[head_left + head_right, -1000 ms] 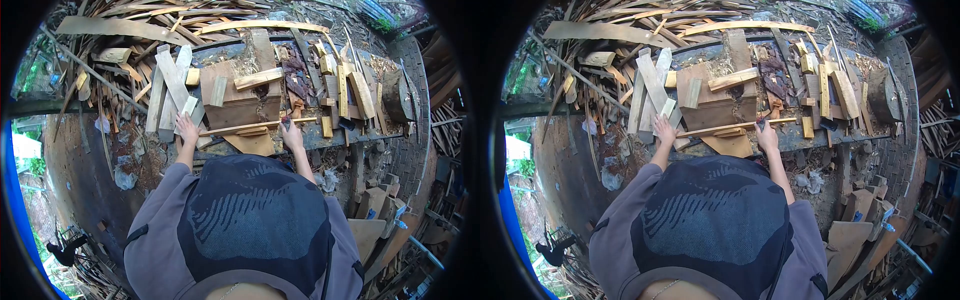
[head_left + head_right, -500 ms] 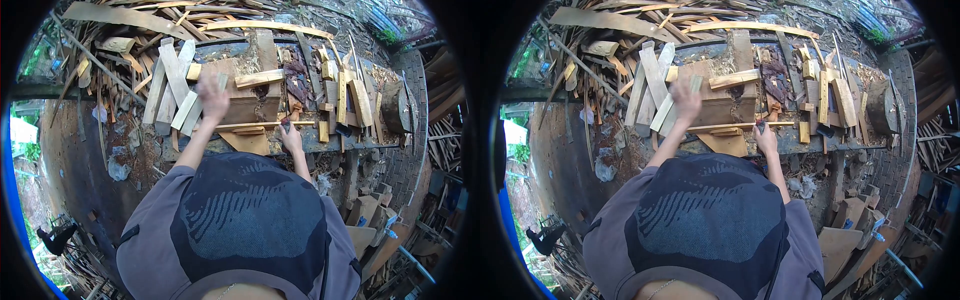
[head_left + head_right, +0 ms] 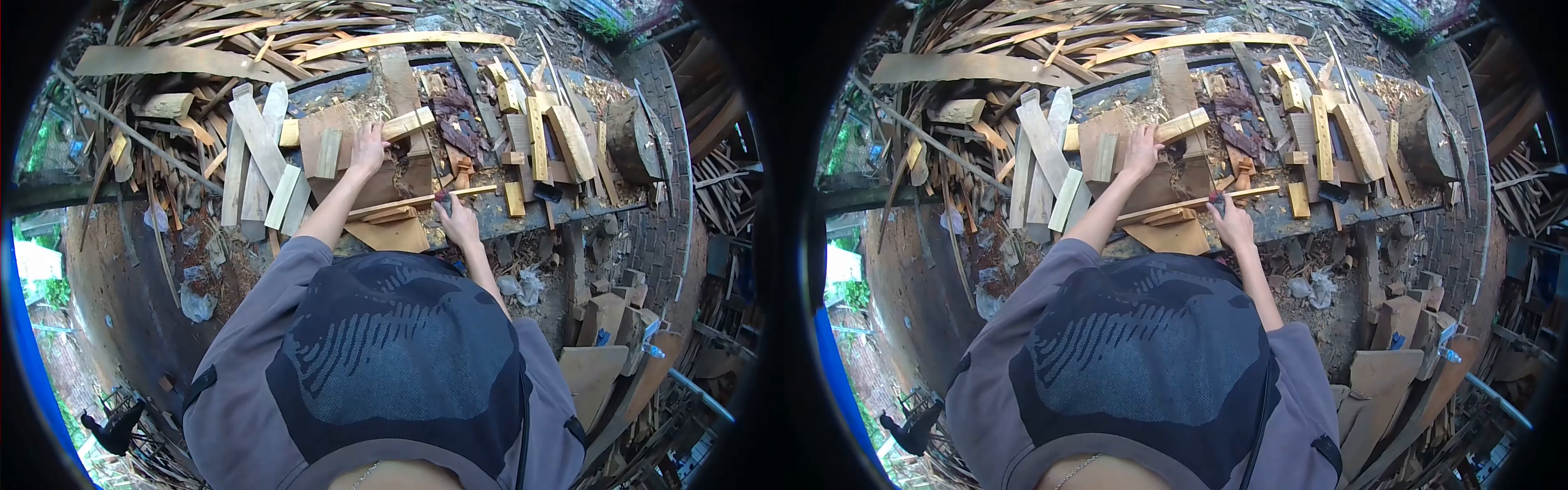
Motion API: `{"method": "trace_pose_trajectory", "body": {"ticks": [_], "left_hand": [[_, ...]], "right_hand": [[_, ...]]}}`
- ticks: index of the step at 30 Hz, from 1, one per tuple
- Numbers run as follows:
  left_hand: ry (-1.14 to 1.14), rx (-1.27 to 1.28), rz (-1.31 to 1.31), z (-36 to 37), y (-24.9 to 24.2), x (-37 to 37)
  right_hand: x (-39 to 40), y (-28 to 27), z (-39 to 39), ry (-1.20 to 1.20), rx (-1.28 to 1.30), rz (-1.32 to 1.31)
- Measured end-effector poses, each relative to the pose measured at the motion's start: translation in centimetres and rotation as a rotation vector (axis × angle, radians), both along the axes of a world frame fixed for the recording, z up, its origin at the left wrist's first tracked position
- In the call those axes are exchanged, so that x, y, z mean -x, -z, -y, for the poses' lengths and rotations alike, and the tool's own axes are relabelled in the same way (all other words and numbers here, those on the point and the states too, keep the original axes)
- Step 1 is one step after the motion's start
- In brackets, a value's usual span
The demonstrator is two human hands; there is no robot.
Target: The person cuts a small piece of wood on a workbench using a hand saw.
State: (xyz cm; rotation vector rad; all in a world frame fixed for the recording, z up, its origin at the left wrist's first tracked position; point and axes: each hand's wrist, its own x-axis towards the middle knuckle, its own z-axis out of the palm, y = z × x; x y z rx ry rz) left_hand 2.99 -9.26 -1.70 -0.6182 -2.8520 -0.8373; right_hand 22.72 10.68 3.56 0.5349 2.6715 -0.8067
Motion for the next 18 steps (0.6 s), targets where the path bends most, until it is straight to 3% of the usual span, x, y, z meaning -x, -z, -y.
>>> {"method": "trace_pose_trajectory", "body": {"ticks": [8,18], "left_hand": [[0.140,-0.036,0.069,-1.5,-1.1,-0.4],[0.143,0.273,0.150,-3.4,-2.0,0.3]], "right_hand": [[4.2,0.6,0.7,-0.053,0.009,0.031],[3.6,0.8,-0.1,0.016,0.009,0.000]]}}
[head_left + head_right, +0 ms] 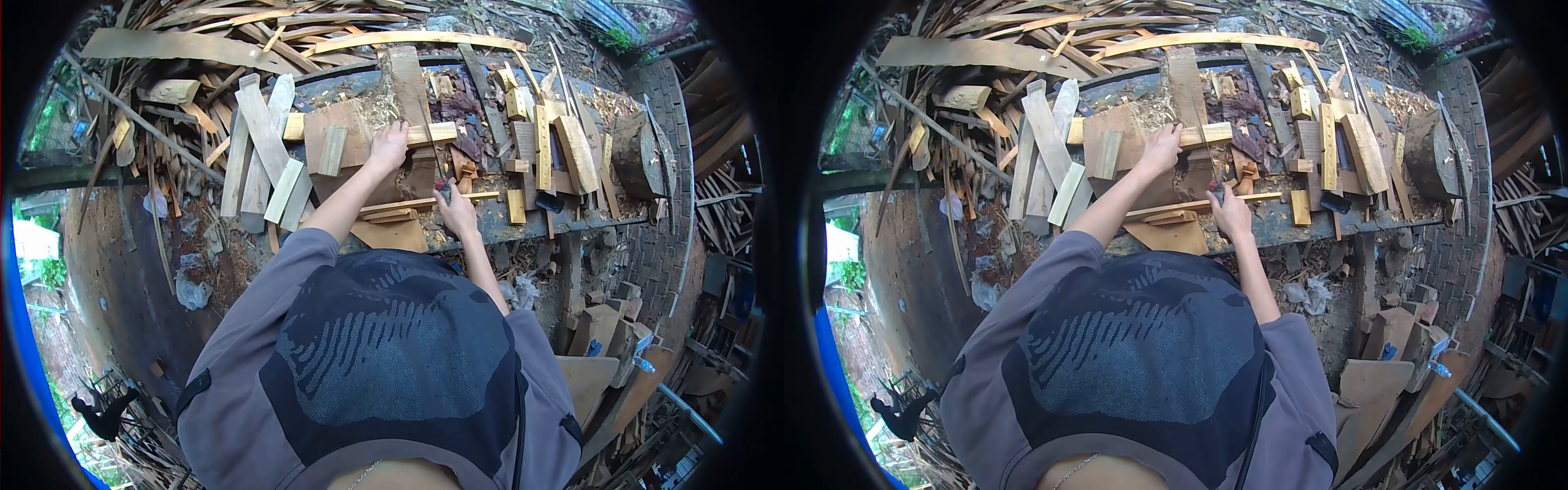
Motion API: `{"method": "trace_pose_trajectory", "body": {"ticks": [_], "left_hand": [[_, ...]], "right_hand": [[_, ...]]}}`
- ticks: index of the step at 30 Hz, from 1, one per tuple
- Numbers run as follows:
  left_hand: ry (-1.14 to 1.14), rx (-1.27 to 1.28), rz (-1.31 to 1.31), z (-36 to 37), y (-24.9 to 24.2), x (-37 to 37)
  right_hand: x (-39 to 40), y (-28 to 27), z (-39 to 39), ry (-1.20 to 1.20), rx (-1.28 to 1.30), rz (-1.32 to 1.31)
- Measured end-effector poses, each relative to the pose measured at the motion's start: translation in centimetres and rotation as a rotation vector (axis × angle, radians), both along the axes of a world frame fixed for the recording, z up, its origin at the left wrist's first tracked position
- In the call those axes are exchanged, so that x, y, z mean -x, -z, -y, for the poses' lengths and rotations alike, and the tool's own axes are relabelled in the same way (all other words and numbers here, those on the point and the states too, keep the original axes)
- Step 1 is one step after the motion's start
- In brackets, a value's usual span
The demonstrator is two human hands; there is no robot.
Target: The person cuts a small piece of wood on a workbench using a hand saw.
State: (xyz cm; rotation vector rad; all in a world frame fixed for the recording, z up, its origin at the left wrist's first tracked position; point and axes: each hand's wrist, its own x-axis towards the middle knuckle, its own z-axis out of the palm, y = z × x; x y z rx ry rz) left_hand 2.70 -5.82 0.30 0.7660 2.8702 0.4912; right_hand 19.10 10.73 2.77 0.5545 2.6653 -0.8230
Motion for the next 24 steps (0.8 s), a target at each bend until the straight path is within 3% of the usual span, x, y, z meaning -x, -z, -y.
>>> {"method": "trace_pose_trajectory", "body": {"ticks": [6,10,17,21,24], "left_hand": [[0.024,0.042,-0.139,-0.2,0.9,0.1],[0.023,0.120,-0.020,-0.6,-0.3,0.4],[0.025,0.109,0.059,-0.5,-0.3,1.4],[0.010,0.063,-0.009,-0.2,0.5,2.3],[0.059,0.089,0.089,-0.1,-0.4,3.9]], "right_hand": [[-1.2,1.7,0.6,0.031,0.064,-0.041],[-2.3,2.5,0.3,0.020,0.111,-0.039],[-4.6,0.2,-0.4,0.008,0.097,0.021],[-3.2,-1.3,0.1,-0.003,0.077,0.054],[-1.6,-2.2,0.9,0.003,0.060,0.035]]}}
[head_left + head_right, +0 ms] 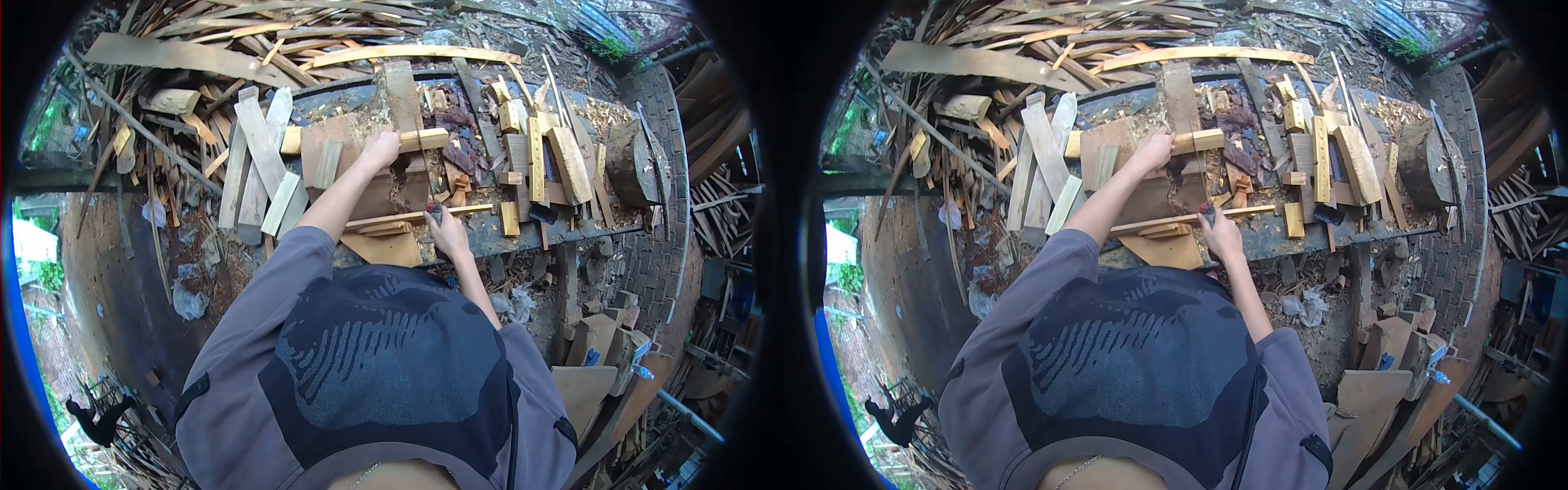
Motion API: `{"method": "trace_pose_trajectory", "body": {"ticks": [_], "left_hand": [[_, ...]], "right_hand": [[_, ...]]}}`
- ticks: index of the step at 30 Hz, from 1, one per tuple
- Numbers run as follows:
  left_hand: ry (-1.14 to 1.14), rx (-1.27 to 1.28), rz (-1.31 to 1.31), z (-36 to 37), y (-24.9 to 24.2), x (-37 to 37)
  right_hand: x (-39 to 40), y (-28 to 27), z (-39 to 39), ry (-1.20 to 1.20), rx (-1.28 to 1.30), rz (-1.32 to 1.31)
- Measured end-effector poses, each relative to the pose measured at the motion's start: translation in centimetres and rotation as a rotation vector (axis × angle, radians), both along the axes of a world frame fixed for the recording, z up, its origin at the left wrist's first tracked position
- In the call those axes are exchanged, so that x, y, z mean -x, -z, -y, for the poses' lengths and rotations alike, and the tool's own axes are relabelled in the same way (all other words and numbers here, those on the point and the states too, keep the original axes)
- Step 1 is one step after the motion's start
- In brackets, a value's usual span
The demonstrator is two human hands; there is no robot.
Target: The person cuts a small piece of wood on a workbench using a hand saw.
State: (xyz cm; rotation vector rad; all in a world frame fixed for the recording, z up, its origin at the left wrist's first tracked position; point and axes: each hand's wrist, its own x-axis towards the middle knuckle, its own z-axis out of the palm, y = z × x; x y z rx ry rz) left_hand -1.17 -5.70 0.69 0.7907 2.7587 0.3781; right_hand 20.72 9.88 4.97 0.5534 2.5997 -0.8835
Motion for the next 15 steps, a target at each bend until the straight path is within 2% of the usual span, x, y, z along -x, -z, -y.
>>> {"method": "trace_pose_trajectory", "body": {"ticks": [5,6,10,13,15], "left_hand": [[0.011,-0.027,-0.015,-0.5,-1.3,0.4],[-0.004,-0.124,-0.173,-0.4,0.2,-0.7],[0.016,-0.227,-0.359,0.1,2.9,-0.5],[0.000,-0.184,-0.220,-0.5,0.8,-0.1],[-0.054,-0.066,-0.287,-1.5,0.5,-0.2]], "right_hand": [[3.5,-1.4,0.1,-0.021,0.010,0.088],[3.9,-1.6,0.1,-0.025,0.000,0.097],[4.6,-0.7,0.0,-0.053,0.056,0.156],[4.6,-1.3,-0.1,0.012,0.055,0.167],[5.2,-0.8,-0.3,0.034,0.081,0.155]]}}
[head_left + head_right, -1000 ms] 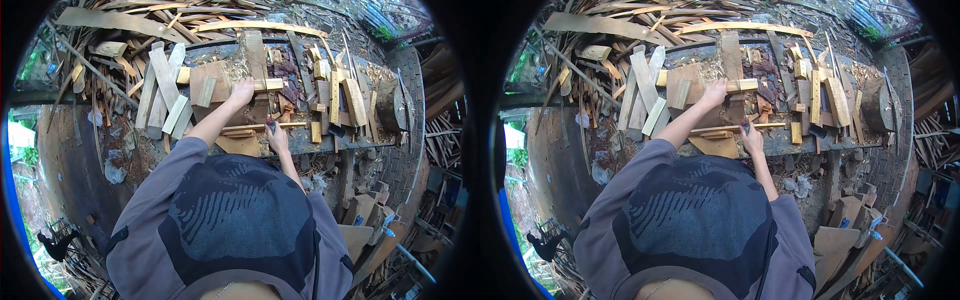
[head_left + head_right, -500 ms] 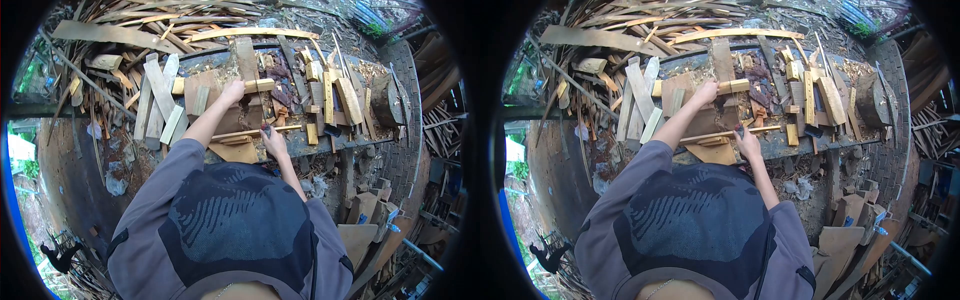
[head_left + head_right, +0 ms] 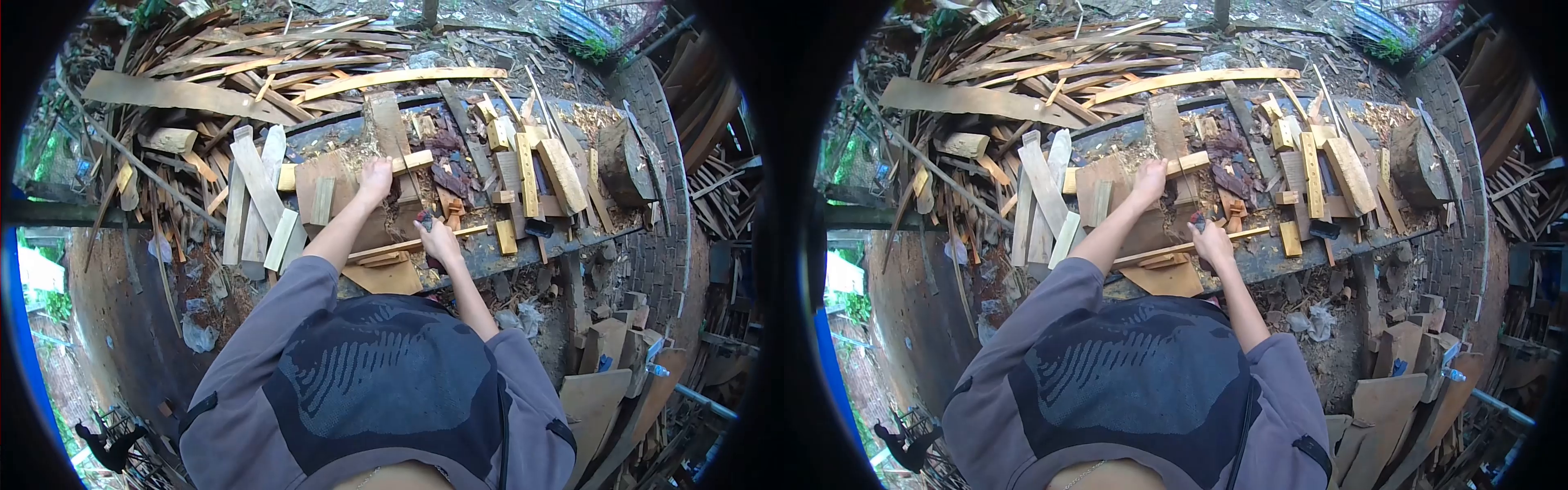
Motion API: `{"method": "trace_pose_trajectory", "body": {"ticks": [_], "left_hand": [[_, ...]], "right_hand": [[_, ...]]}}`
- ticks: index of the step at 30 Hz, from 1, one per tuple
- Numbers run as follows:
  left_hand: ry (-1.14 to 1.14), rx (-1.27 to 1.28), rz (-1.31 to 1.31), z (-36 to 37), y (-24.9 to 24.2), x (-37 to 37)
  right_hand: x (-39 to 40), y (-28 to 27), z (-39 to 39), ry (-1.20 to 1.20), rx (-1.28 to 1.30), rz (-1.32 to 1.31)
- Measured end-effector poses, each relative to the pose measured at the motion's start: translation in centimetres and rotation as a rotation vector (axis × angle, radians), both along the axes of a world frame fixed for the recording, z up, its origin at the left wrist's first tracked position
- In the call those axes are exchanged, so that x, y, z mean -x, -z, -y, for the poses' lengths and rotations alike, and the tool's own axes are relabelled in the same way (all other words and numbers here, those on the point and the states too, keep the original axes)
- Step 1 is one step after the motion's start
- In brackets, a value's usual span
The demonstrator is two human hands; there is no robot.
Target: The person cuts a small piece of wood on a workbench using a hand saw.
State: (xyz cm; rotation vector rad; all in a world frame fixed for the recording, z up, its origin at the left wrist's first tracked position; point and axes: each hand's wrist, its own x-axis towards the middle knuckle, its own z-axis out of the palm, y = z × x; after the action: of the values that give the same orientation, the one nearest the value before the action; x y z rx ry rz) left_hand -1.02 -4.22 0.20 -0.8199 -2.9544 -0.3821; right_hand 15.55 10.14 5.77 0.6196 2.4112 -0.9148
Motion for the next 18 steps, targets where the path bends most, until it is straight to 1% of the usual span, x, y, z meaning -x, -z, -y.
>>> {"method": "trace_pose_trajectory", "body": {"ticks": [2,4,5,8,9,11,13,18], "left_hand": [[0.001,0.098,0.075,-0.5,-0.6,0.2],[0.002,0.080,0.066,-0.5,-0.3,0.1],[0.003,0.072,0.059,-0.5,-0.3,0.1],[-0.025,0.162,0.027,-1.0,-0.8,-0.1],[-0.023,0.195,0.027,-1.2,-1.3,-0.1],[-0.027,0.252,0.035,-1.9,-2.0,-0.3],[-0.038,0.233,0.044,-2.4,-2.7,-0.4],[-0.062,0.196,0.126,-2.2,-1.3,0.3]], "right_hand": [[0.8,0.4,0.1,0.013,-0.008,-0.004],[3.0,0.1,0.5,0.012,-0.052,0.001],[4.0,-0.7,0.5,0.001,-0.023,-0.004],[5.7,-0.6,0.8,-0.042,-0.032,0.024],[5.5,-0.4,0.8,-0.030,-0.012,0.013],[4.5,-0.2,0.9,0.000,-0.055,-0.026],[3.9,-0.3,0.9,0.019,-0.080,-0.040],[0.0,-0.8,1.0,0.016,-0.059,-0.008]]}}
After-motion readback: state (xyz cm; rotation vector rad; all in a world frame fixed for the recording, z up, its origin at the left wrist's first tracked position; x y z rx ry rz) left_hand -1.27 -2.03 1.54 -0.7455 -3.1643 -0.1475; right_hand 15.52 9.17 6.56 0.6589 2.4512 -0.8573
